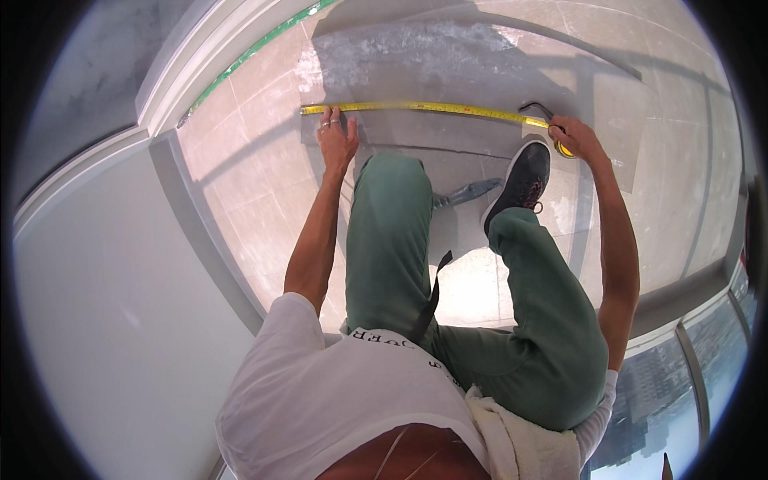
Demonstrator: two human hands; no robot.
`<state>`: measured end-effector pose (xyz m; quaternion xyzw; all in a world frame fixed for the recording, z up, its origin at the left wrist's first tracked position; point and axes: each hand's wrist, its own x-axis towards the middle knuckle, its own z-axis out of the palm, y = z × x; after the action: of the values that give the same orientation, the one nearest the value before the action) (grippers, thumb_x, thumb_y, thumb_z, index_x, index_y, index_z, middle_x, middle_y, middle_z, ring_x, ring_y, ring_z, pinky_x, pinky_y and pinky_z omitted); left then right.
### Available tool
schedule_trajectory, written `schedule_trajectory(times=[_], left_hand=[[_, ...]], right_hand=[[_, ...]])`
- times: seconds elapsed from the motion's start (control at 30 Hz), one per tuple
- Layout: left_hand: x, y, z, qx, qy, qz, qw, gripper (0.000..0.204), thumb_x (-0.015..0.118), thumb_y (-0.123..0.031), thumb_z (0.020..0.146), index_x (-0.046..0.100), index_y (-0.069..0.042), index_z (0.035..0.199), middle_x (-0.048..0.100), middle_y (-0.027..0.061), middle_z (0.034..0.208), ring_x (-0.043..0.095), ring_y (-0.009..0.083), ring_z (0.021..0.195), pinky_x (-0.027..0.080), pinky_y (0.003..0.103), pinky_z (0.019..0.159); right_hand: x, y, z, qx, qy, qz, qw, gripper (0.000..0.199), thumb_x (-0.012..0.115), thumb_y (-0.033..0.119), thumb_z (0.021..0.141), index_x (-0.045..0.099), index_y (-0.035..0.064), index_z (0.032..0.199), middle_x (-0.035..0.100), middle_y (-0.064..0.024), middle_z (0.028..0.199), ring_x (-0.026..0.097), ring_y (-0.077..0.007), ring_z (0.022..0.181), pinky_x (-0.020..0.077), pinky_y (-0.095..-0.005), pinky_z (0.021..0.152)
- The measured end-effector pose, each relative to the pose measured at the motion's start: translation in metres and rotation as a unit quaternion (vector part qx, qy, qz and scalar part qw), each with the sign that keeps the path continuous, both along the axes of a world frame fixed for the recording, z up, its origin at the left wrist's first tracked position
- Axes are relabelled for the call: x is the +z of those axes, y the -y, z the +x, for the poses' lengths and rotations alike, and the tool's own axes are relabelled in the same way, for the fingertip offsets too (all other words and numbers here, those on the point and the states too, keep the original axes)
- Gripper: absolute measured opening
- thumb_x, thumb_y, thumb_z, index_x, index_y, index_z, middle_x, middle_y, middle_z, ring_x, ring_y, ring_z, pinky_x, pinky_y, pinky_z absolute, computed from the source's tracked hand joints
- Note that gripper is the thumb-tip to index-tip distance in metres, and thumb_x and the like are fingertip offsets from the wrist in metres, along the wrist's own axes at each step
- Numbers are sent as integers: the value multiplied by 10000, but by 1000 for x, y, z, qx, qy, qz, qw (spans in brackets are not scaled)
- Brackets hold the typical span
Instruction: The person kneels on a tiled balcony floor, uses a tape measure and pencil to mark measurements on the surface, then picks up and positions a pink tile. The person later moves indoors to handle white sheets of material.
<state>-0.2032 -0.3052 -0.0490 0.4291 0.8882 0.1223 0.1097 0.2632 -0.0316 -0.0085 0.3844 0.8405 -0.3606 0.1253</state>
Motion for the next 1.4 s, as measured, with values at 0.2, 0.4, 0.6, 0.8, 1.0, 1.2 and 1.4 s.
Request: schedule_trajectory(times=[0.2,0.4,0.6,0.8,1.0,1.2,1.4], left_hand=[[13,1,5,16,8,106,994,521,545,-228,907,413,14,1350,358,241,1423,378,395,1304,318,469,1072],[37,-9,18,7,-6,136,991,499,550,-138,885,405,18,1337,331,249,1405,363,406,1297,360,466,1036],[69,-90,43,-226,44,125,965,473,555,-85,874,463,-66,1337,394,165,1418,393,349,1300,339,463,1063],[75,-213,112,-461,-55,76,883,496,572,-226,880,472,-113,1352,359,110,1472,287,291,1395,230,533,1123],[18,-253,130,-437,-66,15,897,596,579,-336,879,411,-137,1415,293,106,1518,202,325,1428,213,601,1103],[-2,-264,122,-457,-50,-35,887,597,564,-355,888,411,-126,1417,272,112,1531,183,341,1432,246,611,1081],[-20,-270,109,-472,-36,-35,880,588,559,-355,890,419,-120,1411,277,117,1530,194,345,1427,255,615,1072]], right_hand=[[11,17,-7,-1,-39,17,999,272,503,298,913,634,70,980,651,-154,903,616,-345,868,472,-431,773],[27,43,20,-93,-129,39,987,238,523,255,940,636,49,978,634,-133,913,608,-322,874,474,-398,805],[37,142,76,-403,-195,-110,887,299,480,290,968,597,17,937,532,-51,791,501,-139,738,422,-272,693],[28,293,98,-603,-216,-124,758,298,506,305,958,600,23,937,540,-68,865,504,-111,780,423,-266,680],[-49,405,115,-698,-223,-152,663,185,575,197,906,591,16,939,549,-55,912,557,-163,856,447,-275,750],[-2,378,102,-631,-161,-74,756,108,556,104,884,586,8,924,548,-87,852,585,-201,764,461,-306,670],[2,396,104,-480,23,88,872,93,559,46,862,593,7,939,585,-121,896,631,-279,804,516,-357,681]])
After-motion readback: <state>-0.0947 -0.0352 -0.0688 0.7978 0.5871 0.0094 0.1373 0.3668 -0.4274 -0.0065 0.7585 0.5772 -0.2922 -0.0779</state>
